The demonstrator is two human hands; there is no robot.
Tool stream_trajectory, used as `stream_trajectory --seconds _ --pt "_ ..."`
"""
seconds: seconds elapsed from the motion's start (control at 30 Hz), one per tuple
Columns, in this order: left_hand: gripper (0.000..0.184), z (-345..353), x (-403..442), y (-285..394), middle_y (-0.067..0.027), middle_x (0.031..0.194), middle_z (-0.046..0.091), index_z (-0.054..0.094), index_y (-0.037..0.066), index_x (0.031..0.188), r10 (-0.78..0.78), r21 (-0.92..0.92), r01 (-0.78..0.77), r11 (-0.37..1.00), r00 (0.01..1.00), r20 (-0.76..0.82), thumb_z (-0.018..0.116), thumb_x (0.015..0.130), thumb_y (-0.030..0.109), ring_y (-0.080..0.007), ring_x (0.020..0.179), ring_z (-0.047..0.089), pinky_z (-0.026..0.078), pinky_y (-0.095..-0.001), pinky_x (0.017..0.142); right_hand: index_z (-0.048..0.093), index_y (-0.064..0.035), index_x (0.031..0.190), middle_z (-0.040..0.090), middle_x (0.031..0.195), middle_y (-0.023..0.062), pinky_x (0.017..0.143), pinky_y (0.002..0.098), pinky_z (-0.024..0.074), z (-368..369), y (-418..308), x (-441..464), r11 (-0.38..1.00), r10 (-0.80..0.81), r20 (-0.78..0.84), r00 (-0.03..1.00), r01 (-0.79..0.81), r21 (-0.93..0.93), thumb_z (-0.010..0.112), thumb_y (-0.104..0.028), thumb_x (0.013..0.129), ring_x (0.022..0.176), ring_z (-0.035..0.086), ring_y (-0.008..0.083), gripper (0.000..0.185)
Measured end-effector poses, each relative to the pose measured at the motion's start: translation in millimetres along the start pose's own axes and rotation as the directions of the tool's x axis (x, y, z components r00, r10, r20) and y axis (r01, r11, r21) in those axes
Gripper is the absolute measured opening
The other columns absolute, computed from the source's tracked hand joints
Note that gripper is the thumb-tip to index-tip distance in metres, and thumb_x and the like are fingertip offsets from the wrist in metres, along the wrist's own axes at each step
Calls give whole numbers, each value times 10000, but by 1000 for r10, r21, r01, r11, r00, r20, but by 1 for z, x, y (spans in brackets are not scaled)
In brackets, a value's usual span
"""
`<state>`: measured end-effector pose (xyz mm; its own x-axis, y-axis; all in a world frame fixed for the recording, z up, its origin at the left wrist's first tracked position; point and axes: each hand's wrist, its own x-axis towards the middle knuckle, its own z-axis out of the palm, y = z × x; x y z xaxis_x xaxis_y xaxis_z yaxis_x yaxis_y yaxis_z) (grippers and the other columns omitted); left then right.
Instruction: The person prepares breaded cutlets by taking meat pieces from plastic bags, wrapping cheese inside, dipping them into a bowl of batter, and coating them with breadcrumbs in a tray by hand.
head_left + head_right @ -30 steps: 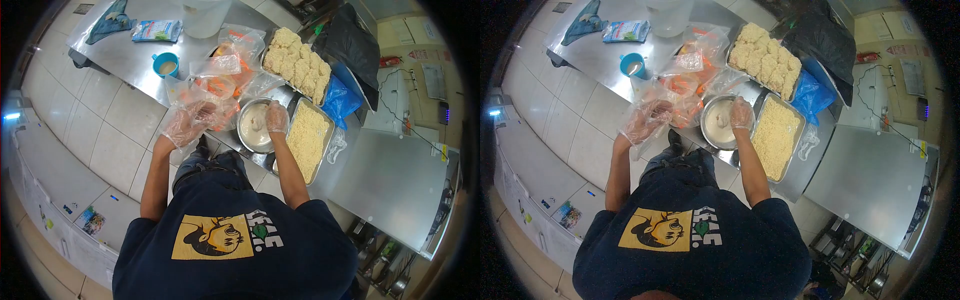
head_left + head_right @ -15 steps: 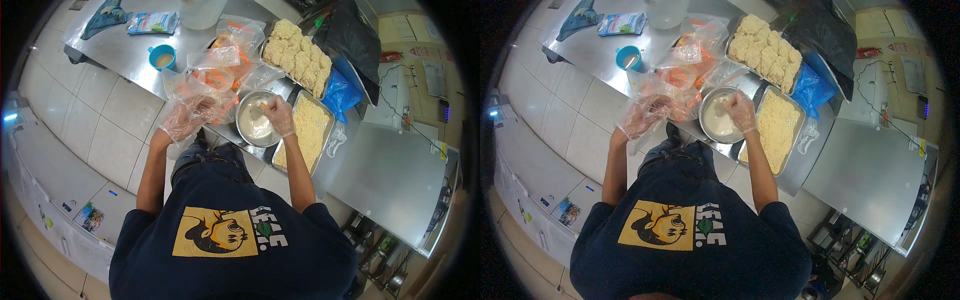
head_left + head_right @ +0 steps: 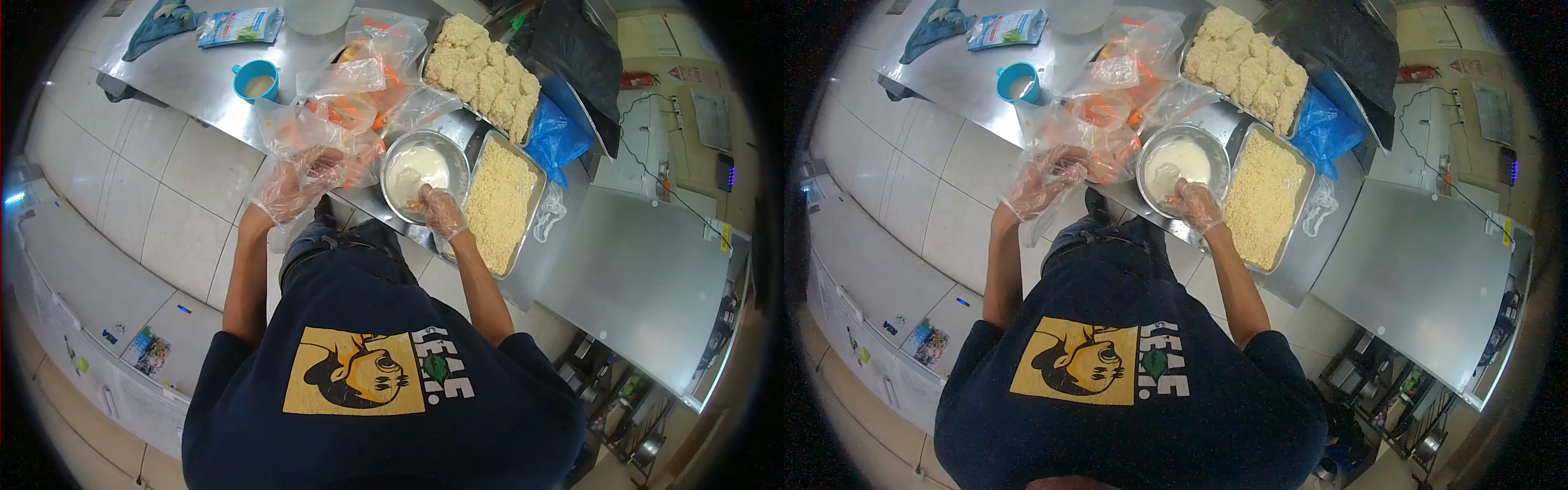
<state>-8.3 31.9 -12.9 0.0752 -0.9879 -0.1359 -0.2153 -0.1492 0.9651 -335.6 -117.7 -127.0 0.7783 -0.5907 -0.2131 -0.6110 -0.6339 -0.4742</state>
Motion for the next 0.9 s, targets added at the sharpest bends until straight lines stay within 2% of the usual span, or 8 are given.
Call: stream_trajectory --seconds 0.27,0.5,0.57,0.6,0.67,0.77,0.8,0.9 --pt "345 10 1 -1 -103 1122 624 569 22 1208 28 -10 -28 1000 999 20 592 928 223 -187 1022 586 467 -352 906 550 -7 884 599 730 264 671 495 487 9 -27 28 976 9 -121 993 -35 -213 577 -120 815 741 619 415 136" --pt "371 15 -5 -2 -106 1113 630 570 21 1209 2 -38 -1 999 1000 19 605 918 249 -191 1012 595 466 -354 905 544 -2 827 597 692 247 650 501 483 32 -30 70 995 30 -234 972 -51 -85 575 -97 796 703 614 417 104" --pt "378 13 -10 1 -106 1102 632 571 18 1202 -18 -46 18 999 1000 12 610 912 258 -190 1011 594 465 -352 907 489 -32 753 558 638 158 586 403 466 34 -26 73 990 82 -331 940 -37 139 712 -117 731 616 575 292 239" --pt "378 12 -12 3 -106 1102 632 571 18 1202 -18 -46 18 999 1000 2 610 912 258 -190 1011 594 465 -352 907 489 -32 753 558 638 158 586 403 466 31 -24 73 990 72 -328 942 -28 136 712 -117 731 616 575 292 239" --pt "384 10 -18 5 -94 1096 634 575 22 1195 -17 -65 16 998 1000 -16 622 901 265 -182 1012 590 465 -350 907 453 -43 727 497 604 62 546 315 432 17 -19 66 953 146 -224 964 -76 293 801 -158 704 580 496 155 367" --pt "397 13 -21 -12 -84 1096 633 578 29 1194 13 -93 -16 996 999 -31 637 884 269 -176 1014 585 464 -348 908 488 -19 716 534 597 125 543 358 441 -14 -28 47 934 114 -185 976 -41 355 776 -203 715 555 518 220 342" --pt "397 14 -21 -13 -84 1096 633 578 29 1194 17 -93 -20 995 999 -35 637 884 269 -176 1014 585 464 -348 908 469 -43 720 511 606 47 531 311 427 -17 -26 42 899 167 -148 975 -88 430 784 -198 738 572 472 126 352" --pt "393 16 -22 -12 -75 1095 631 580 33 1192 -23 -101 19 995 999 -31 643 880 264 -169 1016 581 465 -343 908 452 -66 736 495 643 -13 526 262 412 -26 -18 30 766 215 -150 965 -71 639 788 -167 739 603 449 69 351"
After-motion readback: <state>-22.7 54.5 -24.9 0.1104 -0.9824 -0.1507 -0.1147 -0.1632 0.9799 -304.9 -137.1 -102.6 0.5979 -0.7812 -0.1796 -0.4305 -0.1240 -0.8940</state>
